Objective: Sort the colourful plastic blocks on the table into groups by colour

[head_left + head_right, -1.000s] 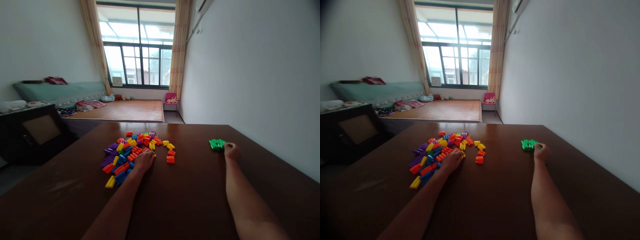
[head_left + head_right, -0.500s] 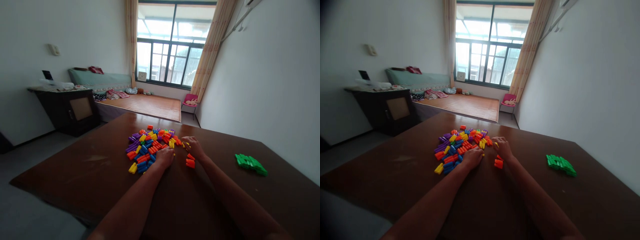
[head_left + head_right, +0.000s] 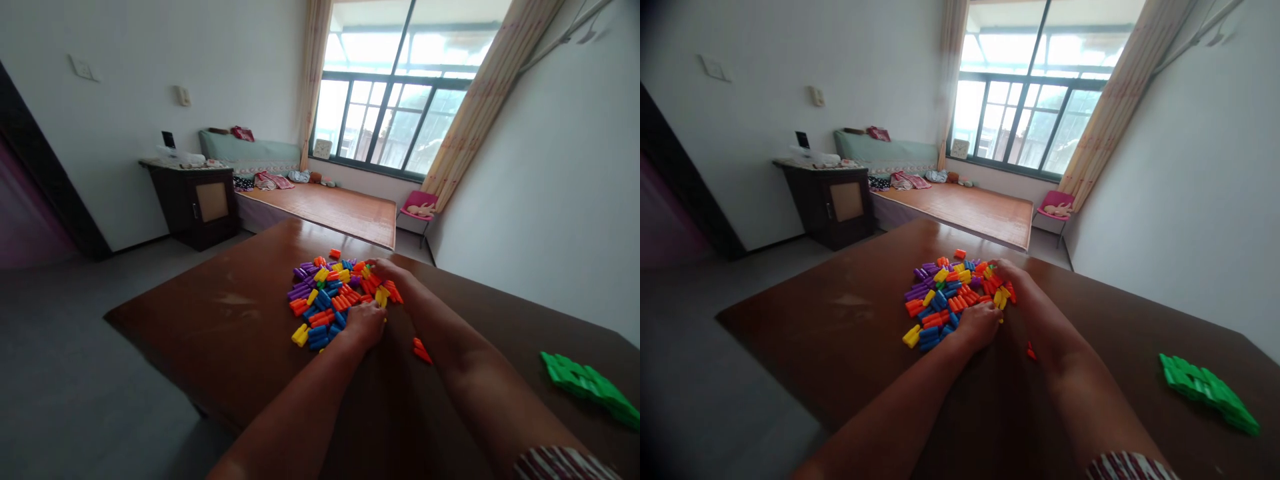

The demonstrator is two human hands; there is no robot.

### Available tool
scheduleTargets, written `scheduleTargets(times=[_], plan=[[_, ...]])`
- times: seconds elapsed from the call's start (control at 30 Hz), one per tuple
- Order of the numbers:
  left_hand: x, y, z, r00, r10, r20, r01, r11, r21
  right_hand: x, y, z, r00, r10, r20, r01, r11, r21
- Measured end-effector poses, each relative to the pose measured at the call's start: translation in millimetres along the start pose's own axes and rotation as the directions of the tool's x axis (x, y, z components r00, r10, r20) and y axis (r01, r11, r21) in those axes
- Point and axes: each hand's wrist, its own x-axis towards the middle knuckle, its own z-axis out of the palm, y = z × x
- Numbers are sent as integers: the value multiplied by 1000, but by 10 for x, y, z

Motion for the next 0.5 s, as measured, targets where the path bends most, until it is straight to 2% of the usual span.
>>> scheduleTargets(times=[0.07, 0.13, 0.17, 0.23, 0.33, 0.4, 0.5], plan=[[20, -27, -107, 999, -1, -45, 0, 1000, -11, -73, 26, -44, 999, 20, 47, -18, 999, -26], [44, -113, -266, 990, -46, -137, 42, 999, -32, -190, 22, -105, 997, 34, 69, -29, 997, -67], [53, -182, -355, 978, -87, -189, 79, 996, -50, -261, 7, -137, 997, 38, 70, -34, 998, -62], [57, -356, -525, 928, -222, -300, 202, 975, -97, -419, -41, -198, 996, 60, 61, -57, 997, -54], [24, -612, -676, 856, -455, -247, 456, 888, -58, -685, -130, -280, 994, 101, -33, -102, 994, -44], [-3, -718, -693, 825, -517, -230, 524, 851, -35, -886, -174, -326, 988, 105, -114, -105, 994, 4], [-7, -771, -648, 810, -544, -219, 554, 832, -19, -1241, -202, -375, 981, 77, -180, -47, 985, 166]])
